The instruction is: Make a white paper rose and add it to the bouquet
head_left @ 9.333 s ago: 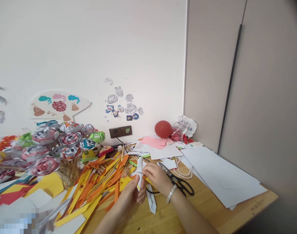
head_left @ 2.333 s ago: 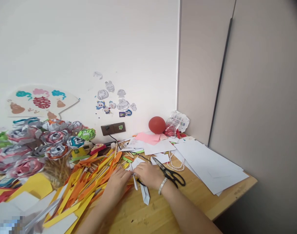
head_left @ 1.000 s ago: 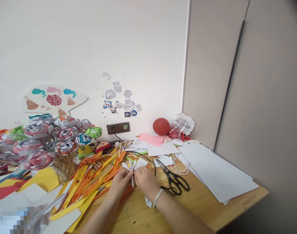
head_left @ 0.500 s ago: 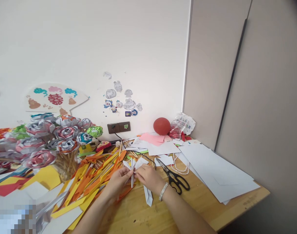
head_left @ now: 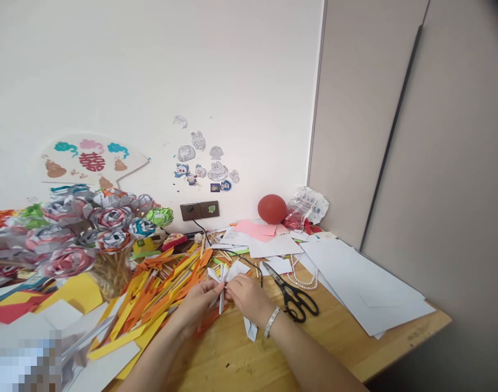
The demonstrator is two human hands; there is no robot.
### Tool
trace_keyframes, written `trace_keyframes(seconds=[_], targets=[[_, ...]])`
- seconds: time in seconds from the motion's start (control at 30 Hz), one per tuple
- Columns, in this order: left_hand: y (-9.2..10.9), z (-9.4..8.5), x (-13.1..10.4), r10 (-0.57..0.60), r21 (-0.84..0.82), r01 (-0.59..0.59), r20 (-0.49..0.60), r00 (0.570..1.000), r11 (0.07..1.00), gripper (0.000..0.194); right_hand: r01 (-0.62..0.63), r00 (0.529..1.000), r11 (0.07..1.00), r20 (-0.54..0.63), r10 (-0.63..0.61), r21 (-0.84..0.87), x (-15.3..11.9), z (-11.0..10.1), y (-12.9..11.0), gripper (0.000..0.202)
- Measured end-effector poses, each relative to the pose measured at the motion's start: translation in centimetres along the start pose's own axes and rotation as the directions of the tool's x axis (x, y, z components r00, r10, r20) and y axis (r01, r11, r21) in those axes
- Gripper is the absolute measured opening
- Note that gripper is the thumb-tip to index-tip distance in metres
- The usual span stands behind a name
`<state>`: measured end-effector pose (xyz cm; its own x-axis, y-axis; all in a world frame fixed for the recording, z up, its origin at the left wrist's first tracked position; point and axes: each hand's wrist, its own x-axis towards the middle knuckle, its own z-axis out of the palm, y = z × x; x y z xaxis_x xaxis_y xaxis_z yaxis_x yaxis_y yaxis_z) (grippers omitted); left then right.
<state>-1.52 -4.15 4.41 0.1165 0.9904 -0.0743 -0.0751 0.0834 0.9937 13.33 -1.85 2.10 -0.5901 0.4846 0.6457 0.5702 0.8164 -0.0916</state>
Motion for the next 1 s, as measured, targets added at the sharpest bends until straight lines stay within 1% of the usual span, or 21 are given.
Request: trace_keyframes(seconds=[0.13,0.3,0.37,0.43,0.47,0.5,0.57,0.63,0.7,0.8,0.83,0.87,0.93,1.0], targets=[[0.2,0.2,0.1,0.040,0.022,-0.039,-0.026,0.999,0.999,0.040,-0.034,0.999,0.999,-0.028,0.034,0.017,0.1,-0.1,-0.2,0.017],[-0.2,0.5,0.3,0.092,0.010,-0.092,-0.093,0.991,0.996,0.037,-0.138,0.988,0.990,-0.070,0.140,0.030,0.1,0.1,-0.8,0.019],[-0.3,0.3,0.5,0.125,0.065,-0.119,-0.098,0.987,0.991,0.037,-0.176,0.980,0.980,-0.077,0.183,0.090,0.0,0.0,-0.7,0.017],[-0.4,0.0,0.7,0.150,0.146,-0.141,-0.053,0.987,0.979,0.037,-0.232,0.963,0.952,-0.095,0.254,0.199,-0.1,-0.2,-0.5,0.011],[-0.4,-0.1,0.8,0.159,0.188,-0.151,-0.028,0.987,0.971,0.037,-0.270,0.945,0.922,-0.106,0.308,0.278,-0.1,-0.2,-0.3,0.007],[-0.4,-0.1,0.8,0.169,0.220,-0.163,-0.009,0.986,0.962,0.036,-0.307,0.923,0.876,-0.108,0.369,0.371,-0.1,-0.2,-0.1,0.008],[-0.4,0.0,0.7,0.196,0.232,-0.191,0.001,0.981,0.954,0.037,-0.353,0.881,0.749,-0.070,0.468,0.560,0.0,-0.1,0.2,0.019],[-0.4,0.3,0.6,0.218,0.186,-0.215,0.008,0.976,0.959,0.044,-0.358,0.862,0.628,-0.014,0.507,0.691,0.2,0.0,0.4,0.025],[-0.4,0.6,0.4,0.219,0.144,-0.225,0.056,0.974,0.964,0.048,-0.351,0.844,0.553,0.000,0.536,0.755,0.5,-0.1,0.6,0.020],[-0.4,0.8,0.3,0.202,0.143,-0.219,0.129,0.971,0.965,0.039,-0.325,0.818,0.491,-0.019,0.574,0.808,0.8,-0.6,0.7,0.011],[-0.3,0.8,0.3,0.203,0.135,-0.220,0.130,0.970,0.966,0.038,-0.314,0.818,0.476,-0.020,0.576,0.822,0.8,-0.9,0.7,0.011],[-0.3,0.8,0.3,0.207,0.119,-0.221,0.118,0.971,0.968,0.038,-0.305,0.820,0.458,-0.014,0.573,0.835,0.8,-1.0,0.7,0.012],[-0.2,0.7,0.3,0.234,0.070,-0.238,0.056,0.971,0.969,0.038,-0.310,0.829,0.428,0.021,0.559,0.849,0.8,-1.2,0.8,0.015],[-0.2,0.5,0.3,0.257,0.028,-0.257,-0.033,0.966,0.966,0.037,-0.330,0.843,0.437,0.053,0.535,0.836,0.6,-0.9,0.9,0.018]])
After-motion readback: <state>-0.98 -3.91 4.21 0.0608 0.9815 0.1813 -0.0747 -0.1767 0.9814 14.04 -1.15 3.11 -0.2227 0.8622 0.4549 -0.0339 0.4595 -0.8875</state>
